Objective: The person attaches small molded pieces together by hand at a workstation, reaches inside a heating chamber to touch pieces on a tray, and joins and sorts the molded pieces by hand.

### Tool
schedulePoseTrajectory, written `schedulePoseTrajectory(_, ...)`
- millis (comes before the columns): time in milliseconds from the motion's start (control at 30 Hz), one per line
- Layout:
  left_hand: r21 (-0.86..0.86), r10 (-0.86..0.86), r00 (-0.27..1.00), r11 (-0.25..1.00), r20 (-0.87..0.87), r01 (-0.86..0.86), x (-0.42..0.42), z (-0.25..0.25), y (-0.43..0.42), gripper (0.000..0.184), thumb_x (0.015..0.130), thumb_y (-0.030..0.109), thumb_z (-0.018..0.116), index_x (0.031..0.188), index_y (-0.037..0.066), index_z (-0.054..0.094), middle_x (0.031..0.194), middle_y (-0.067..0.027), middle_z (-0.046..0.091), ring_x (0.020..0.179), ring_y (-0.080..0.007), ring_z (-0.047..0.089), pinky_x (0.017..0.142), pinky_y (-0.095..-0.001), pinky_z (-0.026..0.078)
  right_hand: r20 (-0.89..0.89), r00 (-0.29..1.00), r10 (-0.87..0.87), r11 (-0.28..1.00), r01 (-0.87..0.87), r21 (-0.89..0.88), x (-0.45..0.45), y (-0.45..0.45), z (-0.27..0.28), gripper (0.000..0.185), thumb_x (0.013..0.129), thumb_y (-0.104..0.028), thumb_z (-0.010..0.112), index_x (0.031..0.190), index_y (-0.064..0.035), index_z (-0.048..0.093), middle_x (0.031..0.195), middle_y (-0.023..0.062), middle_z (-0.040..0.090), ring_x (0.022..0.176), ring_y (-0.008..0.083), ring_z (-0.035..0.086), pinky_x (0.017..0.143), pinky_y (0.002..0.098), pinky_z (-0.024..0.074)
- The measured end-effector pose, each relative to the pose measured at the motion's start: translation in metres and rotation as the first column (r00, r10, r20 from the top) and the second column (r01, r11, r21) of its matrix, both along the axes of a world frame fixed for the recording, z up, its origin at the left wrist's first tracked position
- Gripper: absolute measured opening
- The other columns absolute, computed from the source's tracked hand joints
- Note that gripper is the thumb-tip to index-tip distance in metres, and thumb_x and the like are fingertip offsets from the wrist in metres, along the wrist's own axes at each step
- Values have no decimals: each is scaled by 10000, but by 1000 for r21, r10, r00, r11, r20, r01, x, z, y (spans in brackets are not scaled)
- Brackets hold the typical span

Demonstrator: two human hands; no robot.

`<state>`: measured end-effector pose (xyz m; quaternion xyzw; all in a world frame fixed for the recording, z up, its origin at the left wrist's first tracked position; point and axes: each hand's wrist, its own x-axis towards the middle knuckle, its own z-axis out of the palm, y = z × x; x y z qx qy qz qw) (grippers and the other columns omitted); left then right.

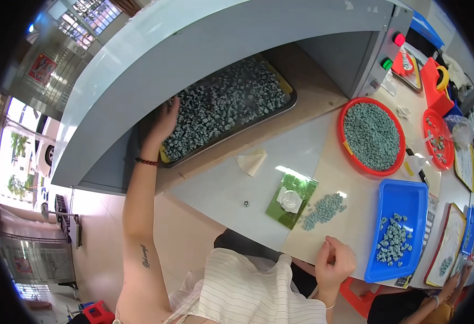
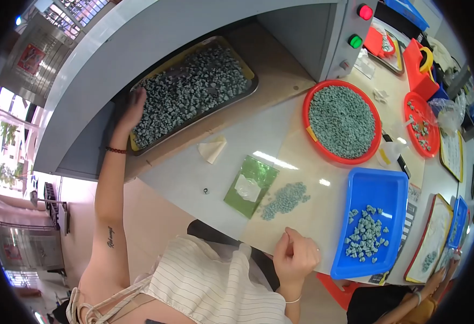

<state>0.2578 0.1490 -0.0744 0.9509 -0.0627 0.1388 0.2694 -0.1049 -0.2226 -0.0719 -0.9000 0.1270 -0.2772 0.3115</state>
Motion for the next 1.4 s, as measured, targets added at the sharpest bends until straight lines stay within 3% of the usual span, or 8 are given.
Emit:
schedulePoseTrajectory(67, 712, 89, 993, 702, -73, -11, 8, -42, 27, 692, 933, 529, 253, 1369, -7, 275, 1421, -235, 250, 1327, -366, 218, 1083, -410, 186, -12, 1000, 7, 1000, -7, -14, 0, 0, 1, 95, 693, -7, 622, 778, -47, 632, 442, 9, 393, 407, 186, 406, 432, 317, 307)
schedulePoseTrajectory(400, 338, 70, 963, 941, -259, 22, -35, 33, -89, 750, 885, 565, 344, 1381, 6, 268, 1441, -225, 212, 1339, -365, 194, 1089, -406, 191, -33, 999, -33, 999, 33, -8, -4, 2, -2, 82, 728, -17, 595, 801, -17, 634, 529, 81, 477, 451, 252, 447, 461, 365, 341)
schedulePoseTrajectory(467, 209, -66, 869, 959, -490, 191, -33, 57, -108, 562, 883, 426, 427, 1196, -37, 486, 1221, -288, 474, 1184, -367, 438, 980, -444, 346, 51, 998, -26, 999, 27, -19, -5, 1, -13, 89, 737, -16, 587, 810, 7, 633, 620, 153, 558, 516, 302, 518, 499, 396, 396)
schedulePoseTrajectory(567, 147, -187, 901, 979, 391, 140, -3, -24, -108, 519, 899, 442, 426, 1130, -16, 506, 1159, -247, 514, 1083, -361, 488, 894, -465, 393, -58, 998, -40, 998, 42, 37, -8, 7, -1, 163, 813, -168, 581, 861, -36, 663, 820, 131, 657, 698, 264, 611, 633, 369, 473)
schedulePoseTrajectory(667, -98, -283, 943, 958, -174, 269, -24, 52, -99, 453, 947, 361, 349, 1073, -42, 514, 1003, -233, 574, 959, -313, 552, 848, -425, 414, 25, 999, 20, 996, -17, -93, -5, 8, 6, 150, 801, -108, 591, 856, 10, 665, 732, 187, 628, 581, 318, 585, 535, 353, 484)
schedulePoseTrajectory(967, 592, -168, 826, 773, 538, -228, -113, 52, -26, 492, 811, 439, 553, 994, -17, 567, 786, -164, 598, 734, -321, 584, 686, -414, 467, 11, 997, 74, 996, -73, -49, -4, 7, 10, 142, 816, -96, 595, 854, 26, 655, 729, 185, 624, 601, 313, 592, 556, 355, 487)
schedulePoseTrajectory(1167, 444, 71, 968, 895, -242, 45, -76, 42, -58, 798, 853, 559, 416, 1308, -86, 302, 1321, -313, 332, 1254, -434, 280, 1039, -497, 199, -13, 998, 57, 996, -57, -69, -4, 8, 9, 138, 822, -96, 596, 854, 24, 657, 737, 188, 628, 599, 307, 595, 553, 353, 485)
schedulePoseTrajectory(1400, 254, -113, 975, 954, -194, 161, -18, 13, -91, 775, 824, 593, 443, 1232, -64, 404, 1248, -306, 422, 1191, -406, 389, 985, -454, 314, -40, 999, -33, 999, 33, -12, -1, 12, 11, 90, 740, -32, 587, 806, 10, 631, 573, 124, 525, 451, 254, 472, 448, 344, 353)
